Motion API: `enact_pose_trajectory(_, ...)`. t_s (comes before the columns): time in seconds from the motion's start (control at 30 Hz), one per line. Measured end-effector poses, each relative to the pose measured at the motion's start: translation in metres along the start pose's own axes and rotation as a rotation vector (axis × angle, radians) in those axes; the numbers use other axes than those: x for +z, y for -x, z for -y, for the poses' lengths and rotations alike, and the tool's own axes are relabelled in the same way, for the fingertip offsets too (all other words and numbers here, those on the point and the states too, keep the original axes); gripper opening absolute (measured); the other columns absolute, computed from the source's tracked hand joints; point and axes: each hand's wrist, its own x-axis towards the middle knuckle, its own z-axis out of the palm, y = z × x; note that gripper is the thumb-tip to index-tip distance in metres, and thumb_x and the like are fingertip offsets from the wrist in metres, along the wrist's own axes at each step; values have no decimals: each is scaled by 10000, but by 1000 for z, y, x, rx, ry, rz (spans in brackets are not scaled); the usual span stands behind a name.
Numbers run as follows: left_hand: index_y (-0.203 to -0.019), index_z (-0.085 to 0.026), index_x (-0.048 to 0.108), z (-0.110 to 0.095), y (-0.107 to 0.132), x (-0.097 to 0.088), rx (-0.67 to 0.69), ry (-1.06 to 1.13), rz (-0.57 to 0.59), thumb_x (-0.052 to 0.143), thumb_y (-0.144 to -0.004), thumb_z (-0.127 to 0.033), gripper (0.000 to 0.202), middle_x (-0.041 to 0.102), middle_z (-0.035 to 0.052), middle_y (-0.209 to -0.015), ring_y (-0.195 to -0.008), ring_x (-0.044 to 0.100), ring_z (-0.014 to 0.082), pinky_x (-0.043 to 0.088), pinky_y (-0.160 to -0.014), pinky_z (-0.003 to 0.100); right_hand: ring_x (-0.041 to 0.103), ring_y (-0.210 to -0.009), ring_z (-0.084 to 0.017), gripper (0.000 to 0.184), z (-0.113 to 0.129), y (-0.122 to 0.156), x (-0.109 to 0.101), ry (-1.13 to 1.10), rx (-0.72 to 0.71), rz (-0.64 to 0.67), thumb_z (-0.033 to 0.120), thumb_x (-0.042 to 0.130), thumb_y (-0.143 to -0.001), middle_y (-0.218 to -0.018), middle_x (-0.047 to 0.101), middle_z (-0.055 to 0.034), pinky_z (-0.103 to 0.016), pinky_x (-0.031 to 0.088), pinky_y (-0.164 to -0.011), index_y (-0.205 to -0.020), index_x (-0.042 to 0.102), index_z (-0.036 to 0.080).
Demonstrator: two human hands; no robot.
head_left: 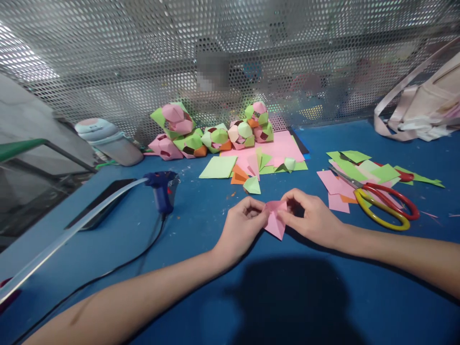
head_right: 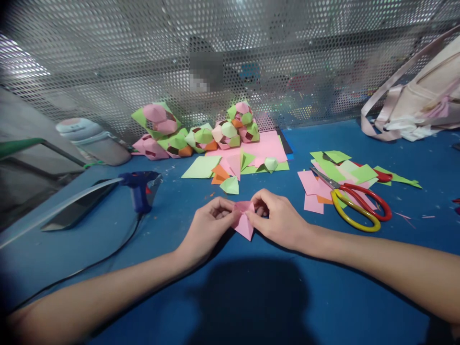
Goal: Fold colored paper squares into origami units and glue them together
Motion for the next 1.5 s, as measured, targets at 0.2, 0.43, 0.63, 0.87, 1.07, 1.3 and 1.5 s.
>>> enact_pose_trajectory(0.2,-696,-141,545,-2,1,3,-42,33,38,662,-722,-173,123,579,-35,-643,-602,507,74,411,-585,193,507,-640,-96,94,-2,0,4,46,-36,-14,224,494,-887,-709,566,29,-225,390,-588,-806,529,190)
enact_pose_trajectory(0.43,-705,-146,560,-2,2,3,9,-68,84,653,-754,-241,142,591,-19,-668,-618,517,89,407,-578,205,552,-761,-115,58,-1,0,5,7,-135,18,199,548,-861,-822,605,-2,-243,426,-699,-879,600,180)
enact_pose_trajectory(0.63,-748,-150,600,-7,6,2,57,-167,126,646,-762,-244,105,565,-28,-655,-590,482,85,381,-557,202,577,-698,-107,114,2,-1,2,-80,-51,50,186,552,-854,-769,649,9,-230,442,-632,-809,657,185)
enact_pose_trajectory(0.87,-856,-152,706,-6,3,-1,6,-63,168,577,-835,-351,238,690,47,-850,-774,590,153,453,-726,262,609,-742,-128,153,0,-3,-1,-135,-7,2,239,552,-864,-803,679,-8,-256,473,-684,-831,692,188)
enact_pose_trajectory(1.07,-808,-145,705,-3,1,-1,-45,-47,143,627,-801,-335,205,690,38,-796,-719,582,135,452,-681,241,613,-767,-127,167,-2,-2,-1,-138,25,32,241,540,-872,-837,684,-8,-248,465,-690,-877,700,193)
enact_pose_trajectory(1.3,-790,-145,707,-6,3,0,-21,-74,127,645,-786,-301,168,698,35,-775,-692,586,128,462,-649,230,622,-789,-127,169,0,-3,-2,-157,59,54,232,536,-870,-847,693,-3,-247,469,-715,-865,699,189)
enact_pose_trajectory(1.5,-776,-155,711,-6,6,1,18,-136,119,643,-781,-292,153,688,26,-736,-665,580,126,459,-626,229,616,-749,-122,136,3,-1,0,-143,45,65,219,559,-852,-815,684,-1,-242,472,-675,-843,690,186)
